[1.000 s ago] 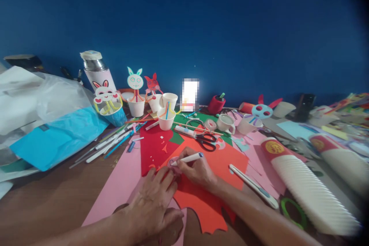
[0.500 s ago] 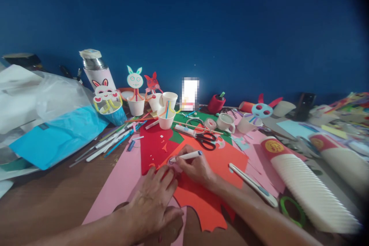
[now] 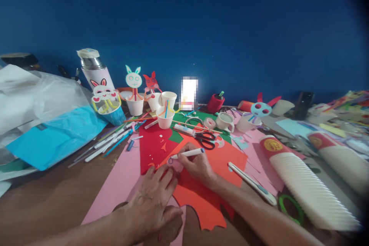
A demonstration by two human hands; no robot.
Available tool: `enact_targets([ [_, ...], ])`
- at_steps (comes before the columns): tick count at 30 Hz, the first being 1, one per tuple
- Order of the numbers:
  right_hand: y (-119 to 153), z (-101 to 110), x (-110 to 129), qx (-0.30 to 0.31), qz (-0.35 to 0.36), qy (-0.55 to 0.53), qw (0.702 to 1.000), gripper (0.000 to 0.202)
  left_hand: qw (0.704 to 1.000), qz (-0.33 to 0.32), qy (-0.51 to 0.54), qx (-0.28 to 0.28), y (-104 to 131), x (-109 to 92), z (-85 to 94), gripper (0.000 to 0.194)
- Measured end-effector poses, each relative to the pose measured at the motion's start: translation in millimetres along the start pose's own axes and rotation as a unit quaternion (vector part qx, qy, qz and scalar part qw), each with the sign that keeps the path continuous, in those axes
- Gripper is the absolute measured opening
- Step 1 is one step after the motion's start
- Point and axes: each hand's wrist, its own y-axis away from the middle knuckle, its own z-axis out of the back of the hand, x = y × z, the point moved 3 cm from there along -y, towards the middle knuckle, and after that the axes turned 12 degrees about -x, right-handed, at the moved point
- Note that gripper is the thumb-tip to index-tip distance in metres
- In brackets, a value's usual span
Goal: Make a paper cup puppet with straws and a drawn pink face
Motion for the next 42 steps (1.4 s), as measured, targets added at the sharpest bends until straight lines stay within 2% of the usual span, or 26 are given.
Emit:
enact_targets([
  [22, 0.4, -1.1, -3.1, 0.012, 0.014, 0.035, 0.999, 0.009, 1.0, 0.003, 0.004, 0.006, -0.7, 0.4, 1.7, 0.063],
  [31, -0.1, 0.5, 3.0, -0.011, -0.027, -0.072, 0.997, 0.011, 1.0, 0.01, 0.007, 0.009, 1.5, 1.7, -2.9, 0.062],
  [36, 0.4, -0.9, 3.9, 0.021, 0.006, -0.103, 0.994, 0.013, 0.999, 0.007, 0.0, 0.034, -0.7, -1.9, 1.8, 0.062],
  [42, 2.0, -0.6, 0.9, 0.031, 0.034, -0.05, 0.998, 0.014, 0.999, 0.008, -0.012, 0.049, -3.8, -2.9, 6.1, 0.061],
])
